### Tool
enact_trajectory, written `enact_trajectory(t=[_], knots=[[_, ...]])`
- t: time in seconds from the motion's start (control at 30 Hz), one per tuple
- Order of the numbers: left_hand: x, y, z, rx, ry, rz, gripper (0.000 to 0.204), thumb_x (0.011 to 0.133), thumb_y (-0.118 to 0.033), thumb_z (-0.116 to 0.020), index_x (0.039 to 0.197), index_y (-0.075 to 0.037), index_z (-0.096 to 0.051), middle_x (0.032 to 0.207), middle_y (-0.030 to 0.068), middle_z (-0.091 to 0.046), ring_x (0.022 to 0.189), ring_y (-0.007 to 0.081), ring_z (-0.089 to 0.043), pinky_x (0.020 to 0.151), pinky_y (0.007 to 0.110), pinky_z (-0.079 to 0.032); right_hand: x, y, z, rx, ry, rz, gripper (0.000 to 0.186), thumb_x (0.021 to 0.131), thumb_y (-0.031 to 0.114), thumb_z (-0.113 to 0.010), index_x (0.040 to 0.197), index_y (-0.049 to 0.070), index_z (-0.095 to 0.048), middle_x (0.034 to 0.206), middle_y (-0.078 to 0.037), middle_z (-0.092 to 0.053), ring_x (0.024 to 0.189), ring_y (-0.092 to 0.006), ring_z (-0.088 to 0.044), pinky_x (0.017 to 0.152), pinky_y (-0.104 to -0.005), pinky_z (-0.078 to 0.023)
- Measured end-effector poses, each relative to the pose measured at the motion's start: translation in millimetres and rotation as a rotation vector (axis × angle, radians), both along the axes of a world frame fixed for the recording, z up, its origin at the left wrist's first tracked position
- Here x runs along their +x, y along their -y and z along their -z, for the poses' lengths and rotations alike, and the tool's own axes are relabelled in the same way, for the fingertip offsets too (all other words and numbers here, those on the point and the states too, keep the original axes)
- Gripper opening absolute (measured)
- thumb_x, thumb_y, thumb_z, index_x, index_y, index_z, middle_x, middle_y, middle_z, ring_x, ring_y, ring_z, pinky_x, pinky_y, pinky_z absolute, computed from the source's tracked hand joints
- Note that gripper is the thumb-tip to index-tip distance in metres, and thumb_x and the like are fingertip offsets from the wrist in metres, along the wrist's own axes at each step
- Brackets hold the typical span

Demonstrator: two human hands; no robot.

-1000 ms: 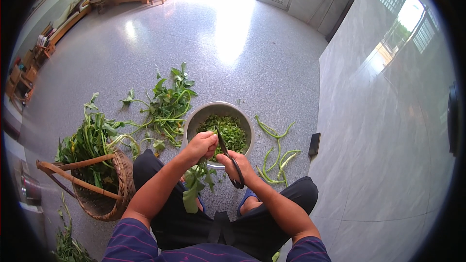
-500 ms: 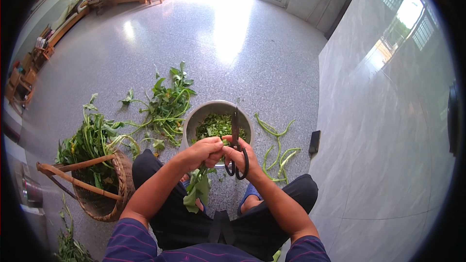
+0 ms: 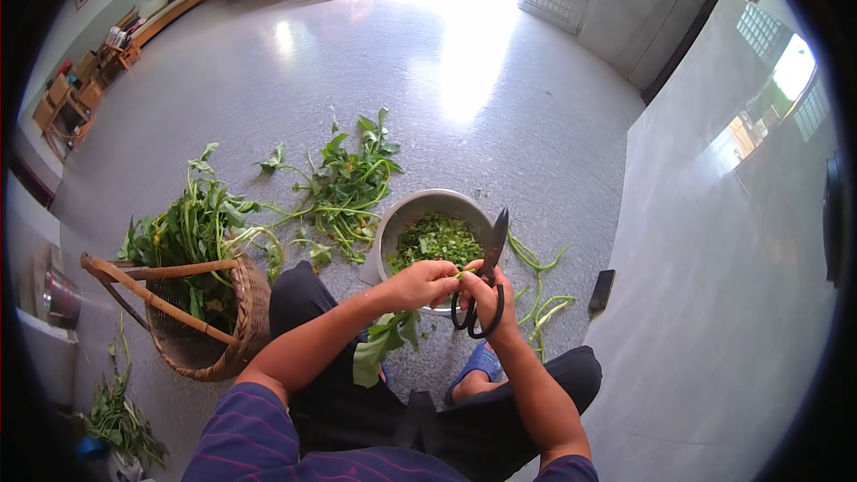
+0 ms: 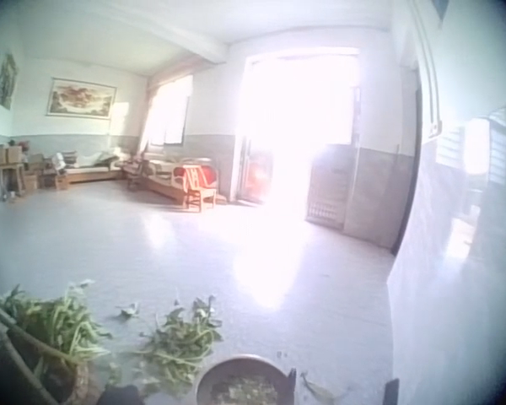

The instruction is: The person cuts a long green vegetable into small pieces using scissors over a metal bowl.

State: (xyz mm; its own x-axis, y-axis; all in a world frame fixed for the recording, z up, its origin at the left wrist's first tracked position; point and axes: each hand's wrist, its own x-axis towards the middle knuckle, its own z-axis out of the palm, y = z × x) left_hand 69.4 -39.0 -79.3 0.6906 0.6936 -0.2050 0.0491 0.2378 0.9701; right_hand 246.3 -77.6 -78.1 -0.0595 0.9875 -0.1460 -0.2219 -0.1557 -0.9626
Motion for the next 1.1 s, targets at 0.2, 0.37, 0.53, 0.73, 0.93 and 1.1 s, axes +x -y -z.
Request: enact_trajectory(t=[0.2, 0.37, 0.53, 0.73, 0.93, 1.1], knots=[[12, 19, -18, 0.742, -0.576, -0.230, 0.020, 0.095, -0.024, -0.053, 0.100, -0.007, -0.060, 0.081, 0.0200, -0.061, 0.076, 0.0365, -0.061, 0.063, 0.043, -0.046, 3, -1, 1, -0.038, -0.050, 0.026, 0.016, 0.090, 0.013, -0.060, 0.101, 0.003, -0.053, 0.065, -0.002, -0.055, 0.051, -0.0108, -0.052, 0.049, -0.0235, -0.043], [1, 0, -8, 0.508, -0.153, -0.414, 0.028, 0.101, -0.026, -0.043, 0.085, -0.004, -0.050, 0.060, -0.0013, -0.045, 0.050, 0.0114, -0.044, 0.046, 0.028, -0.036, -4, 0, -8, -0.071, 0.041, -0.064, 0.024, 0.097, 0.029, -0.055, 0.099, 0.006, -0.053, 0.066, 0.001, -0.052, 0.052, -0.0084, -0.050, 0.048, -0.0228, -0.040], [-4, -6, -21, -0.366, 0.221, -0.348, 0.024, 0.102, -0.026, -0.040, 0.091, -0.007, -0.050, 0.058, -0.0076, -0.032, 0.042, 0.0034, -0.026, 0.037, 0.021, -0.020, -5, 14, 2, -0.038, 0.224, -0.201, 0.029, 0.098, 0.034, -0.051, 0.100, 0.005, -0.053, 0.066, 0.002, -0.050, 0.052, -0.0077, -0.047, 0.048, -0.0232, -0.039], [-7, -7, -21, -0.379, 0.199, -0.319, 0.025, 0.102, -0.025, -0.040, 0.090, -0.006, -0.050, 0.057, -0.0074, -0.033, 0.043, 0.0035, -0.027, 0.038, 0.021, -0.021, -11, 17, -3, -0.045, 0.334, -0.222, 0.035, 0.097, 0.039, -0.053, 0.106, 0.005, -0.055, 0.066, 0.000, -0.051, 0.056, -0.0096, -0.048, 0.051, -0.0263, -0.040], [-5, -9, -17, -0.262, 0.079, -0.346, 0.027, 0.102, -0.025, -0.040, 0.090, -0.005, -0.053, 0.057, -0.0076, -0.033, 0.043, 0.0032, -0.026, 0.038, 0.022, -0.020, -6, 12, 7, -0.009, 0.403, -0.194, 0.038, 0.095, 0.041, -0.055, 0.099, 0.004, -0.060, 0.068, -0.003, -0.056, 0.062, -0.0122, -0.053, 0.058, -0.0278, -0.042], [-10, -11, -17, -0.256, 0.017, -0.336, 0.027, 0.102, -0.026, -0.041, 0.090, -0.005, -0.054, 0.057, -0.0077, -0.032, 0.043, 0.0030, -0.025, 0.038, 0.022, -0.020, -2, 12, -5, -0.117, 0.408, -0.238, 0.039, 0.094, 0.042, -0.056, 0.095, 0.003, -0.061, 0.064, -0.002, -0.055, 0.059, -0.0111, -0.052, 0.054, -0.0268, -0.042]])
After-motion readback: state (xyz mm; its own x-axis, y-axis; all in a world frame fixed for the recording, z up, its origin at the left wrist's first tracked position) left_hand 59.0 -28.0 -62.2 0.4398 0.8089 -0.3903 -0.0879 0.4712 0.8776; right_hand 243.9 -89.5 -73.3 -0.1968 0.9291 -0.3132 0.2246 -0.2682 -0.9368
